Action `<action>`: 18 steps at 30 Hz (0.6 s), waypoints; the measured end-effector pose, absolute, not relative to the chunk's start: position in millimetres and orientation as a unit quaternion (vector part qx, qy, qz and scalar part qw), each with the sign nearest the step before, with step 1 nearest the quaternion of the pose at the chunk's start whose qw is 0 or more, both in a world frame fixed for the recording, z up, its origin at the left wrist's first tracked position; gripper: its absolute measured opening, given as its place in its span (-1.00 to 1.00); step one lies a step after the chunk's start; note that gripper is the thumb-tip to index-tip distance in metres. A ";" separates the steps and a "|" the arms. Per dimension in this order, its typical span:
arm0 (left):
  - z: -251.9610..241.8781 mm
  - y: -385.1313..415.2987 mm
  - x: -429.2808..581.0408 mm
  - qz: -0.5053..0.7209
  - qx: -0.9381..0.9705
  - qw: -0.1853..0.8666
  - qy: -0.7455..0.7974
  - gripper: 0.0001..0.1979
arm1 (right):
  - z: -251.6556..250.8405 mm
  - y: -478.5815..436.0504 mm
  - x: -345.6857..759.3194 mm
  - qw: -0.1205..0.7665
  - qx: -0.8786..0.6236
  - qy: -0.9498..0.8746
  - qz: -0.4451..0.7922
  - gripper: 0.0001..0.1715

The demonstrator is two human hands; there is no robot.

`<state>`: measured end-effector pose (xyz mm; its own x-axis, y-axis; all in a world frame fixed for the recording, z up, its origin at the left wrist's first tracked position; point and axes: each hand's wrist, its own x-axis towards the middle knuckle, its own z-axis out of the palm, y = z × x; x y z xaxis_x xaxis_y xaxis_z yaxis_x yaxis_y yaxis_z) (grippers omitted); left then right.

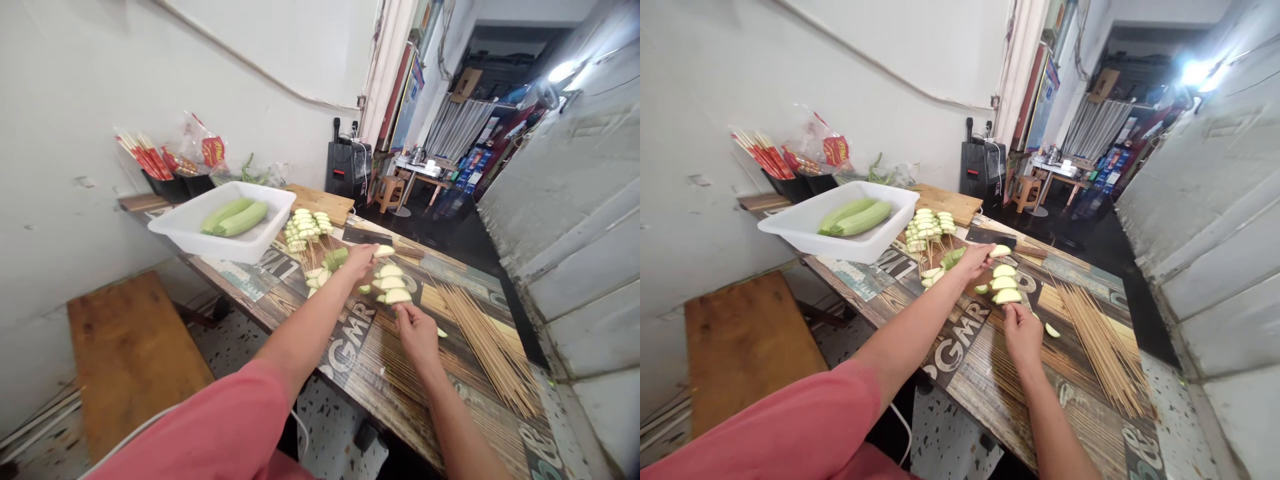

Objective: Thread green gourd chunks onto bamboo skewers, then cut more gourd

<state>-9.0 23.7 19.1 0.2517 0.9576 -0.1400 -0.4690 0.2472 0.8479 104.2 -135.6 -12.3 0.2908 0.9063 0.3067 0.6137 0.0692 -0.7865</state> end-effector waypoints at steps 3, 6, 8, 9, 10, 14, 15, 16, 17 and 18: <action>18.7 22.6 -7.7 0.505 0.353 0.712 0.336 -0.82 | -11.7 -135.8 102.5 0.452 -0.665 -0.573 0.159 -0.50; 17.5 22.8 -5.8 0.493 0.331 0.729 0.341 -0.85 | -12.4 -136.3 100.1 0.447 -0.669 -0.571 0.164 -0.50; 16.5 23.9 -4.5 0.488 0.282 0.742 0.364 -0.91 | -13.8 -136.5 98.3 0.446 -0.670 -0.568 0.174 -0.50; 16.0 24.5 -3.7 0.488 0.253 0.747 0.374 -0.93 | -14.6 -136.4 97.4 0.447 -0.669 -0.566 0.180 -0.50; 15.6 24.9 -2.9 0.489 0.229 0.752 0.378 -0.95 | -15.3 -136.3 96.5 0.448 -0.668 -0.564 0.187 -0.50; 14.0 24.4 -0.1 0.489 0.196 0.782 0.332 -0.96 | -16.4 -135.5 93.8 0.445 -0.670 -0.559 0.201 -0.51; 13.7 23.9 0.4 0.491 0.193 0.785 0.325 -0.95 | -16.1 -135.4 93.4 0.444 -0.672 -0.558 0.199 -0.52; 13.6 23.3 0.7 0.493 0.190 0.786 0.322 -0.94 | -15.7 -135.4 93.1 0.443 -0.675 -0.557 0.196 -0.52; 13.5 22.8 0.8 0.494 0.188 0.785 0.323 -0.93 | -15.3 -135.5 92.9 0.442 -0.677 -0.556 0.192 -0.53; 13.5 22.5 0.8 0.495 0.190 0.783 0.325 -0.93 | -14.9 -135.6 92.7 0.442 -0.678 -0.556 0.189 -0.54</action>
